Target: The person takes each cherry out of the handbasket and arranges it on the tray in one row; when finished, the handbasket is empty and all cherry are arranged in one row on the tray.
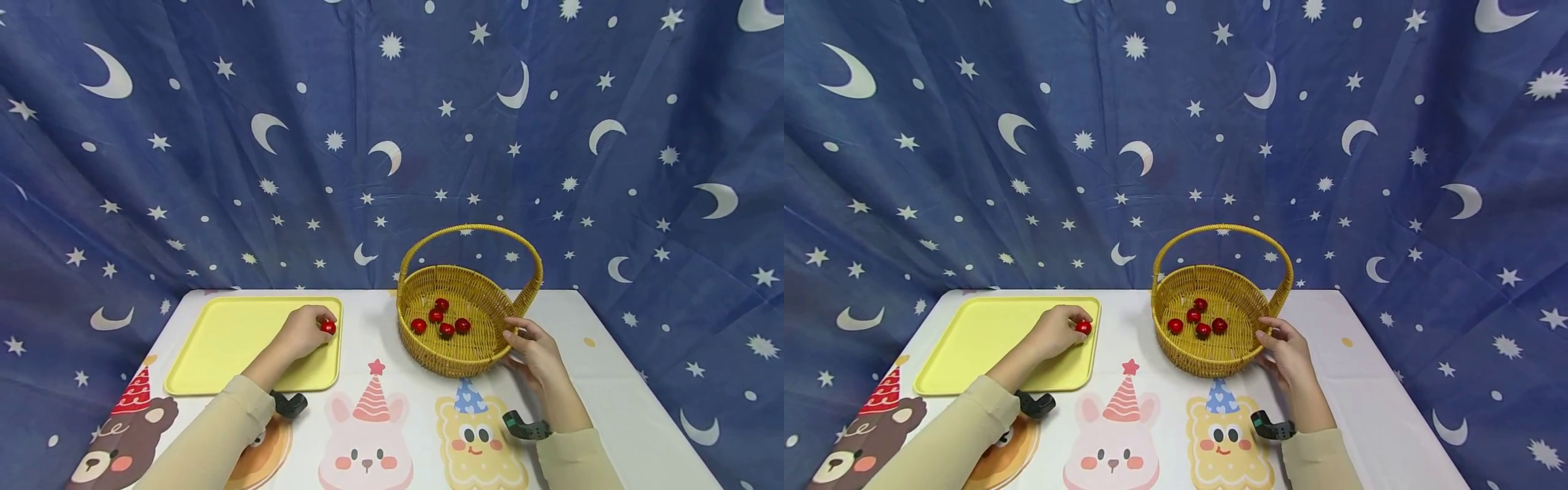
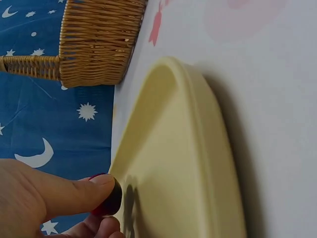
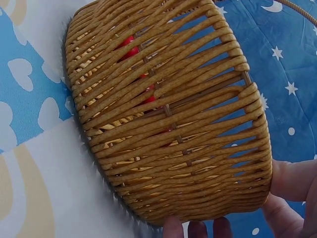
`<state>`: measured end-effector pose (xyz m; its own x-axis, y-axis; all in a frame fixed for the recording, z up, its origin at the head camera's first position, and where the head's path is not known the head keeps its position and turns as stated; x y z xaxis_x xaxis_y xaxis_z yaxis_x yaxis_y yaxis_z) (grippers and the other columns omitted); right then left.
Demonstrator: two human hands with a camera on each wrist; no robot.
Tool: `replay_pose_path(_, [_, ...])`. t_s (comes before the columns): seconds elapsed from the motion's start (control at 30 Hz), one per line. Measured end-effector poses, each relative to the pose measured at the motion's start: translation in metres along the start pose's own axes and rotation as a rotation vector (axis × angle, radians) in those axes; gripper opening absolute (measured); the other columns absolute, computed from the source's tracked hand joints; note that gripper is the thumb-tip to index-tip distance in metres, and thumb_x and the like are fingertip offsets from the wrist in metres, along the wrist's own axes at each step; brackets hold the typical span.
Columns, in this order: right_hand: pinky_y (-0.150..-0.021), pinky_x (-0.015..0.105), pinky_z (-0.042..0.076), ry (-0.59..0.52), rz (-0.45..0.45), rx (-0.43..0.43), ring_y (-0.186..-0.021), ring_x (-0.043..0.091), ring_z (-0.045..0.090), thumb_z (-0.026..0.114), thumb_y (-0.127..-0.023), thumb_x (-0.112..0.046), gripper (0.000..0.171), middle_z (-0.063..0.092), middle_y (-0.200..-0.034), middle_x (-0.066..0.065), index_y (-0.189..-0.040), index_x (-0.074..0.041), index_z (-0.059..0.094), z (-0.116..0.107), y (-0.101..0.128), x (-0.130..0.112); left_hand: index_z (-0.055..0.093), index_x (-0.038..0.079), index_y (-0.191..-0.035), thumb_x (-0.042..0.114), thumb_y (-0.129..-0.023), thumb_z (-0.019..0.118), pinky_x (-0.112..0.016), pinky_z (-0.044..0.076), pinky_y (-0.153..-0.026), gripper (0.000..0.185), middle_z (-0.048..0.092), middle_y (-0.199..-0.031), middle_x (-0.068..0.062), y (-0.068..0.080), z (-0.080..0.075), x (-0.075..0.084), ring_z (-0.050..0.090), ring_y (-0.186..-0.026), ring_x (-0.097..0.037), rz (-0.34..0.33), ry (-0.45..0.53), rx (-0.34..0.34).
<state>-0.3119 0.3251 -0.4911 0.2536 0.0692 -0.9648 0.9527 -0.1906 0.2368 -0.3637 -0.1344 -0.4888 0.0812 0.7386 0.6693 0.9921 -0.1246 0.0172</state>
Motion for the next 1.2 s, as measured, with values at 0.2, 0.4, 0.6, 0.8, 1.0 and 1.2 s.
replay_pose_path(0.2, [-0.086, 0.031, 0.063, 0.005, 0.01, -0.006, -0.12, 0.019, 0.059, 0.064, -0.108, -0.013, 0.046, 0.049, -0.136, 0.005, -0.153, -0.012, 0.054, 0.001, -0.002, 0.002, 0.079, 0.009, -0.115, 0.002, -0.085, 0.085, -0.045, 0.056, -0.09, 0.032, 0.076, -0.112, -0.013, 0.001, -0.001, 0.001, 0.068, -0.099, -0.027, -0.001, -0.016, -0.017])
replay_pose_path(0.4, [-0.087, 0.032, 0.063, 0.008, 0.015, -0.006, -0.119, 0.019, 0.062, 0.064, -0.108, -0.014, 0.048, 0.05, -0.136, 0.004, -0.154, -0.013, 0.053, 0.001, -0.004, 0.001, 0.077, 0.009, -0.125, 0.005, -0.088, 0.082, -0.046, 0.056, -0.091, 0.038, 0.072, -0.128, -0.02, 0.003, -0.017, 0.009, 0.069, -0.111, -0.035, 0.0, -0.012, -0.002])
replay_pose_path(0.6, [-0.086, 0.031, 0.063, -0.001, 0.014, -0.008, -0.126, 0.023, 0.057, 0.064, -0.108, -0.013, 0.047, 0.05, -0.136, 0.004, -0.153, -0.012, 0.054, 0.001, -0.004, 0.0, 0.077, 0.012, -0.128, 0.007, -0.092, 0.081, -0.036, 0.055, -0.074, 0.037, 0.069, -0.131, -0.017, 0.011, -0.033, 0.053, 0.066, -0.097, -0.027, 0.06, 0.035, 0.02])
replay_pose_path(0.8, [-0.086, 0.031, 0.063, -0.019, 0.012, -0.014, -0.124, 0.021, 0.059, 0.064, -0.107, -0.013, 0.042, 0.05, -0.138, 0.005, -0.149, -0.015, 0.058, -0.001, -0.003, 0.001, 0.08, 0.016, -0.121, 0.003, -0.09, 0.084, -0.031, 0.058, -0.076, 0.034, 0.072, -0.12, -0.006, 0.022, -0.013, 0.121, 0.069, -0.098, -0.02, 0.24, 0.127, 0.011])
replay_pose_path(1.0, [-0.085, 0.031, 0.063, -0.03, 0.009, -0.012, -0.119, 0.019, 0.062, 0.064, -0.107, -0.012, 0.04, 0.052, -0.13, 0.002, -0.147, -0.015, 0.06, -0.002, -0.002, 0.001, 0.078, 0.017, -0.123, 0.001, -0.089, 0.084, -0.036, 0.06, -0.089, 0.037, 0.072, -0.12, -0.004, 0.02, 0.039, 0.176, 0.071, -0.107, -0.023, 0.349, 0.189, -0.117])
replay_pose_path(1.2, [-0.085, 0.032, 0.063, -0.029, 0.011, -0.012, -0.116, 0.018, 0.062, 0.065, -0.107, -0.012, 0.043, 0.052, -0.126, 0.001, -0.15, -0.013, 0.057, -0.001, -0.002, 0.002, 0.076, 0.016, -0.126, 0.003, -0.091, 0.084, -0.037, 0.059, -0.097, 0.038, 0.072, -0.124, -0.01, 0.0, 0.088, 0.199, 0.07, -0.113, -0.026, 0.375, 0.146, -0.235])
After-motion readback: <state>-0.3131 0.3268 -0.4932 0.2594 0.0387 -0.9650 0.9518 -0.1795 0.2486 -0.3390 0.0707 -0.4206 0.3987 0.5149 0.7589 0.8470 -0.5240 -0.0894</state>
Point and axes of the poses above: each hand's wrist, its own y-axis away from the middle knuckle, its own z-axis out of the palm, x = y × z, the point moved 7 cm from there along -y, towards the middle knuckle
